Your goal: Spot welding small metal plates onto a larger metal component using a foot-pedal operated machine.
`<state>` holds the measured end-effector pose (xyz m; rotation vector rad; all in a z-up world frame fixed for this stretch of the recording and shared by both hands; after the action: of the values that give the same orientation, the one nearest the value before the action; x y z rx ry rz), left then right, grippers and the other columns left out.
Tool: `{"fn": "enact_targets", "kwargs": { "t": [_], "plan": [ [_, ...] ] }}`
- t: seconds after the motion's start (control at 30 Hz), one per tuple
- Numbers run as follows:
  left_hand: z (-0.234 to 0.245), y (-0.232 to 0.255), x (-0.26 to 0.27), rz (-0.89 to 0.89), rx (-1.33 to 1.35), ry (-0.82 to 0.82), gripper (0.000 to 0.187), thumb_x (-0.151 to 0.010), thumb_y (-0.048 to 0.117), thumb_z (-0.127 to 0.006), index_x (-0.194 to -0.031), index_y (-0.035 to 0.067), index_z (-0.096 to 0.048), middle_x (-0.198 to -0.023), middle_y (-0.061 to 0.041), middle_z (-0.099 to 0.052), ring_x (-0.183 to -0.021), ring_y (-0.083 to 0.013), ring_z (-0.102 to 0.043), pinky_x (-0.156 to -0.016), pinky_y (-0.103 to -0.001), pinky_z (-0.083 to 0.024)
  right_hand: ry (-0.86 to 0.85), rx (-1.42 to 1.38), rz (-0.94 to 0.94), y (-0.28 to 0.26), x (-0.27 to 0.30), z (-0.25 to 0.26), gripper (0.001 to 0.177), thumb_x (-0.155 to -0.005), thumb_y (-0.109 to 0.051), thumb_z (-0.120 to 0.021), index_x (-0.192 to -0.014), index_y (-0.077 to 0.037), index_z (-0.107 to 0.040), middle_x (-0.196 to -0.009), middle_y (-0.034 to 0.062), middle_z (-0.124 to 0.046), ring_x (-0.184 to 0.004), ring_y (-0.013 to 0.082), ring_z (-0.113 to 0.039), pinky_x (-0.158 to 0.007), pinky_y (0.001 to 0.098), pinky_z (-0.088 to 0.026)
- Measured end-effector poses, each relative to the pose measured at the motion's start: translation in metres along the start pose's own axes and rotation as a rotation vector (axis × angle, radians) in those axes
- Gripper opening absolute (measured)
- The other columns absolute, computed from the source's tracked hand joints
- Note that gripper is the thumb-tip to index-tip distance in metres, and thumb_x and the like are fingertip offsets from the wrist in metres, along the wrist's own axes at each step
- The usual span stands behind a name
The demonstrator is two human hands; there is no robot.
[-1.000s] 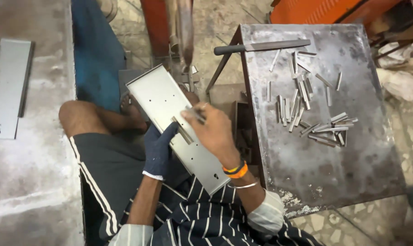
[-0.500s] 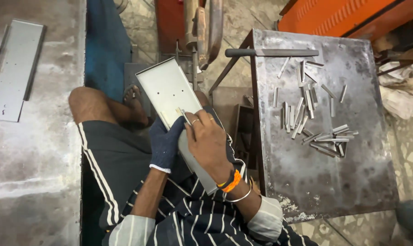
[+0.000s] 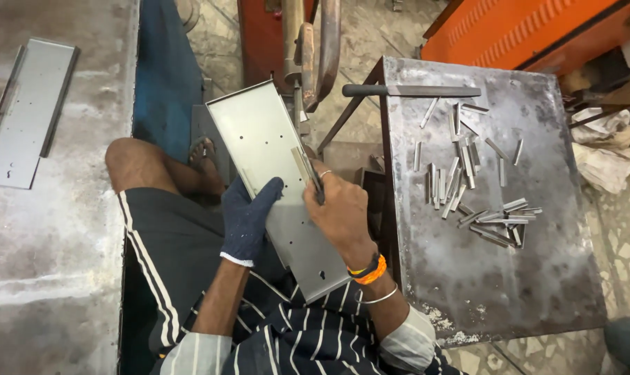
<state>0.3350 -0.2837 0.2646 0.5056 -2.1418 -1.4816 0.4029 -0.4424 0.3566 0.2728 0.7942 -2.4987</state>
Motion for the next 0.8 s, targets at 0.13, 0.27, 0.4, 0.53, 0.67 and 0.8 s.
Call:
{"fn": "enact_targets", "kwargs": {
  "t": [0.13,0.27,0.4,0.53,0.67,0.8],
  "plan": [
    [-0.008,0.021,0.008,-0.001,-0.011,-0.081,0.037,-0.085,0.012,-0.079,-0.117,-0.004,-0.070,-0.094,-0.008,-0.076,-0.076,-0.0127,-0.068,-0.068,-0.029,-0.056,0.027,-0.101,0.142,-0.015,-0.003,0.022,0.042,-0.090,-0.012,-0.070,-0.131,-0.004,-0.066,-0.082,0.0180,-0.071,-0.068,0.0348,-0.069,-0.063,0.0432,-0.054],
    [-0.021,0.055,0.018,-0.014,0.001,-0.122,0.041,-0.084,0.009,-0.078,-0.121,-0.002,-0.064,-0.095,-0.008,-0.073,-0.076,-0.0127,-0.066,-0.066,-0.029,-0.056,-0.048,-0.229,0.011,-0.029,-0.009,0.050,0.052,-0.087,-0.007,-0.070,-0.139,-0.001,-0.063,-0.072,0.0188,-0.065,-0.053,0.0270,-0.065,-0.054,0.0377,-0.052],
    [-0.037,0.099,0.013,-0.059,-0.039,-0.151,0.036,-0.087,0.012,-0.073,-0.120,-0.001,-0.065,-0.096,-0.007,-0.074,-0.079,-0.0117,-0.069,-0.068,-0.028,-0.058,0.050,-0.209,0.051,-0.037,-0.019,0.070,0.049,-0.090,-0.008,-0.072,-0.137,0.000,-0.064,-0.073,0.0174,-0.066,-0.055,0.0227,-0.066,-0.054,0.0353,-0.051],
    [-0.048,0.118,-0.001,-0.110,-0.052,-0.170,0.031,-0.092,0.011,-0.070,-0.119,-0.003,-0.068,-0.097,-0.008,-0.073,-0.081,-0.0122,-0.066,-0.073,-0.028,-0.055,-0.006,-0.166,-0.023,-0.036,-0.046,0.073,0.046,-0.087,-0.013,-0.071,-0.131,0.001,-0.067,-0.064,0.0174,-0.064,-0.051,0.0275,-0.065,-0.053,0.0400,-0.050],
    [-0.051,0.118,-0.015,-0.031,0.087,-0.169,0.030,-0.091,0.010,-0.067,-0.118,-0.002,-0.068,-0.097,-0.007,-0.074,-0.083,-0.0128,-0.068,-0.073,-0.029,-0.056,0.015,-0.087,0.065,-0.039,-0.064,0.070,0.043,-0.086,-0.016,-0.069,-0.125,0.003,-0.069,-0.064,0.0182,-0.065,-0.058,0.0346,-0.065,-0.058,0.0459,-0.051],
    [-0.046,0.109,-0.020,-0.043,0.089,-0.163,0.029,-0.090,0.010,-0.068,-0.117,-0.002,-0.068,-0.096,-0.005,-0.072,-0.083,-0.0122,-0.066,-0.074,-0.029,-0.055,-0.056,-0.088,0.001,-0.041,-0.067,0.069,0.045,-0.085,-0.017,-0.068,-0.125,0.003,-0.068,-0.061,0.0198,-0.064,-0.055,0.0361,-0.065,-0.056,0.0473,-0.050]
  ]
}}
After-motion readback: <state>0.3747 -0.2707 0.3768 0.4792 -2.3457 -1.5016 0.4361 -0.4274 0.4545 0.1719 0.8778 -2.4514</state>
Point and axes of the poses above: each hand's wrist, its own x-axis away from the middle knuckle, its own z-axis out of the back of the hand, y = z × x, the point moved 7 cm from there along -x, towards the middle knuckle
